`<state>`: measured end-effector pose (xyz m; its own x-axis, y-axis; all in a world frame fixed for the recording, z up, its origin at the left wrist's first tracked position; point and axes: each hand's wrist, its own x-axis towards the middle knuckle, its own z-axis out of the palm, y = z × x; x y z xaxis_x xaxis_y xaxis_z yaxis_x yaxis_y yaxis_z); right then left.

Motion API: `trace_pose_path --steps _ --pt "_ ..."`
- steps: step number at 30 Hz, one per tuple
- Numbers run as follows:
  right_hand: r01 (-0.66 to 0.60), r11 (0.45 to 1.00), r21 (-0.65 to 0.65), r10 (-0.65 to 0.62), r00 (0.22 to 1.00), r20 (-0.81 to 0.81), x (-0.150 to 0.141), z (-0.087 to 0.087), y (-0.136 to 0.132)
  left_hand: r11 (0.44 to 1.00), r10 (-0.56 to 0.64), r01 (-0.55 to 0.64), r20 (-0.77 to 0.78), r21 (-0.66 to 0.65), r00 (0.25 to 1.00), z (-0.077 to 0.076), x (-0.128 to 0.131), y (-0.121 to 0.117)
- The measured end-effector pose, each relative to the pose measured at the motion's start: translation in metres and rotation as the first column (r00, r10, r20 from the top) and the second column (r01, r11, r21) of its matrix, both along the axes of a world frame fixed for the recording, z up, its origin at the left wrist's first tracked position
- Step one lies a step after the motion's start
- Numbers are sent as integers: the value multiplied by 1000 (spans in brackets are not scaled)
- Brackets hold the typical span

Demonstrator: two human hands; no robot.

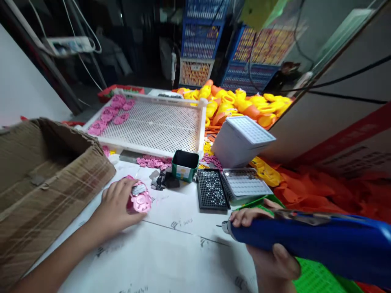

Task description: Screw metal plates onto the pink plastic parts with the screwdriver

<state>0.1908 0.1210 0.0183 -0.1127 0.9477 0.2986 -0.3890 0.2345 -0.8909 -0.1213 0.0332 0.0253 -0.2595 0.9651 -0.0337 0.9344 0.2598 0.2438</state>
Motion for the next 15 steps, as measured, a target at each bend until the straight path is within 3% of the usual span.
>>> trace_pose_path --steps 3,10,13,15 --pt "-32 992 123 36 999 -27 -6 1 -1 987 156 -154 -54 37 986 -5 -23 -6" --pt "-106 977 185 104 994 18 -12 4 -4 979 203 -203 9 20 979 -19 -29 -18" --pt "-96 978 183 98 995 -2 -11 1 -4 982 183 -183 13 40 983 -12 -23 -12" --pt "-94 983 156 99 995 -27 -10 1 -3 985 154 -155 25 75 988 2 -21 4"
